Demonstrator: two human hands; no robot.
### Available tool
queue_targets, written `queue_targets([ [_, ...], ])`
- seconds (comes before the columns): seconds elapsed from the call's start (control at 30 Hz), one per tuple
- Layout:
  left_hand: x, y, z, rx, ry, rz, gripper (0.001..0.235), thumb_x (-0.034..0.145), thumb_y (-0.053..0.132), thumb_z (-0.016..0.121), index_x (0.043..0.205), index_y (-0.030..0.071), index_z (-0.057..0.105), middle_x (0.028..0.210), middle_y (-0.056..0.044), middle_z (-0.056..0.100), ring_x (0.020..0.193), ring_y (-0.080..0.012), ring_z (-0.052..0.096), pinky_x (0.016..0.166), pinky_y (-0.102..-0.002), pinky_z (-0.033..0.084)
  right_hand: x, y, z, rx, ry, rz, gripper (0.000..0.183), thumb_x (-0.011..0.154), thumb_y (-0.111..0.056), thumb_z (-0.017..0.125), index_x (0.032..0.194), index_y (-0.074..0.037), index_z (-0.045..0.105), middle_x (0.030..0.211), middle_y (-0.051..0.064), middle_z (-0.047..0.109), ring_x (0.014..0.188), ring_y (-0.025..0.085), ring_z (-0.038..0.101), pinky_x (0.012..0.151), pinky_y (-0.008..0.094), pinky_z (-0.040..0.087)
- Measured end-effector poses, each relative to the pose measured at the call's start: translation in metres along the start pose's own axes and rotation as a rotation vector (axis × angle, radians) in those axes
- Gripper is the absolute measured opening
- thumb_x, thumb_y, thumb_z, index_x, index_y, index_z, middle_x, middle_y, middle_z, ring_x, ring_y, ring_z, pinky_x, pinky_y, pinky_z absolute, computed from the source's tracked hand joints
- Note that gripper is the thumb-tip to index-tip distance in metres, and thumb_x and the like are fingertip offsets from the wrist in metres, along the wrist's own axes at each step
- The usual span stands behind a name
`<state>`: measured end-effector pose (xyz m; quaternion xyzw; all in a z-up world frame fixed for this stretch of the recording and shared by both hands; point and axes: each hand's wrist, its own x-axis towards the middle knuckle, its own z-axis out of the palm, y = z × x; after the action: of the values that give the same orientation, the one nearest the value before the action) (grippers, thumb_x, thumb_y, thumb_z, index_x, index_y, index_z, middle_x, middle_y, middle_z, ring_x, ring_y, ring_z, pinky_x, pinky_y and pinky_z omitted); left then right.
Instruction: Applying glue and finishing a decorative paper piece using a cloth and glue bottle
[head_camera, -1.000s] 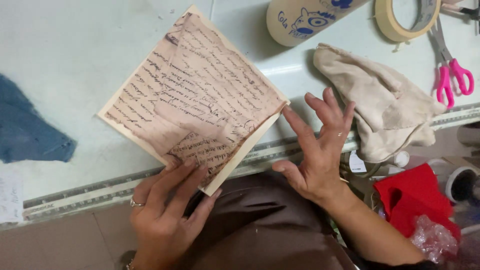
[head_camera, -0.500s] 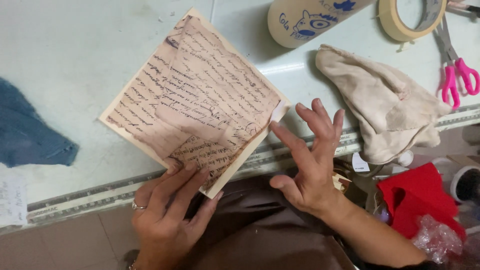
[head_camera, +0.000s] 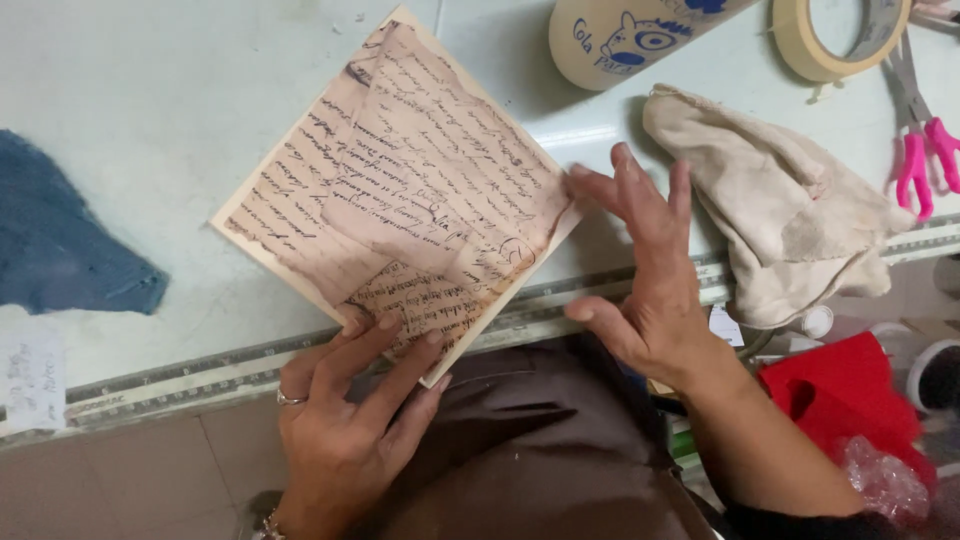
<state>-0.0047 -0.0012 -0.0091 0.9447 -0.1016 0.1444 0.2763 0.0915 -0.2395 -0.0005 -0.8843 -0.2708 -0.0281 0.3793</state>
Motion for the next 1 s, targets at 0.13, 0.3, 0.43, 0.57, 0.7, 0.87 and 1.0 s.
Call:
queue_targets([
  [0.13,0.000,0.001,-0.001,0.013,-0.016,-0.009,0.028,0.078,0.029,0.076,0.104,0.024,0.067,0.112,-0.006,0.056,0.100,-0.0222,0.057,0.091,-0.030,0.042,0.006,0.009,-0.007,-0.084,-0.118,-0.114,0.087,0.086,-0.058,0.046,0.147,-0.014,0.003,0.134,0.011,0.045,0.137,0.029,0.044,0.121,0.051,-0.006],
  [0.3,-0.001,0.001,-0.002,0.021,-0.020,0.000,0.030,0.077,0.027,0.079,0.105,0.027,0.067,0.113,-0.004,0.055,0.099,-0.0224,0.056,0.088,-0.030,0.045,0.003,0.021,-0.015,-0.230,-0.099,-0.241,0.084,0.088,-0.062,0.044,0.144,-0.009,0.012,0.117,0.005,0.069,0.132,0.022,0.046,0.119,0.052,-0.007],
  [0.43,0.000,0.002,-0.003,0.008,-0.021,-0.007,0.029,0.077,0.028,0.078,0.103,0.027,0.066,0.113,-0.006,0.055,0.100,-0.0251,0.051,0.084,-0.030,0.047,-0.001,0.040,-0.025,-0.304,0.056,-0.225,0.078,0.090,-0.050,0.050,0.147,-0.016,0.008,0.101,0.011,0.069,0.123,0.031,0.059,0.124,0.045,0.006],
  [0.57,-0.003,0.000,-0.004,-0.063,-0.022,-0.015,0.037,0.072,0.032,0.083,0.099,0.016,0.063,0.111,-0.007,0.055,0.100,-0.0260,0.051,0.086,-0.033,0.046,0.002,0.042,-0.041,-0.578,-0.019,0.014,0.082,0.102,-0.009,0.072,0.149,-0.011,0.005,0.140,0.022,0.058,0.137,0.042,0.044,0.115,0.059,0.015],
  [0.7,-0.008,-0.003,0.000,-0.149,0.035,-0.047,0.055,0.072,0.031,0.085,0.109,0.007,0.051,0.113,-0.006,0.059,0.104,-0.0227,0.057,0.089,-0.030,0.046,-0.004,0.049,-0.038,-0.588,0.075,-0.092,0.062,0.101,0.013,0.058,0.149,-0.008,0.024,0.121,0.011,0.069,0.089,0.032,0.053,0.080,0.041,0.043],
  [0.87,-0.014,-0.005,0.007,-0.077,0.058,-0.052,0.061,0.074,0.028,0.086,0.118,0.007,0.049,0.112,-0.006,0.061,0.103,-0.0215,0.059,0.090,-0.031,0.046,-0.002,0.023,-0.021,-0.273,0.180,-0.332,0.057,0.095,0.016,0.049,0.141,-0.002,0.021,0.110,0.013,0.067,0.052,0.013,0.027,0.056,0.029,0.030],
  [1.0,-0.015,-0.006,0.008,-0.054,0.064,-0.050,0.068,0.069,0.029,0.090,0.119,0.007,0.049,0.111,-0.006,0.062,0.104,-0.0203,0.055,0.083,-0.028,0.051,0.004,0.012,0.001,-0.361,0.007,-0.258,0.068,0.097,0.007,0.064,0.146,-0.007,0.019,0.123,0.002,0.064,0.094,0.022,0.045,0.088,0.033,0.039],
])
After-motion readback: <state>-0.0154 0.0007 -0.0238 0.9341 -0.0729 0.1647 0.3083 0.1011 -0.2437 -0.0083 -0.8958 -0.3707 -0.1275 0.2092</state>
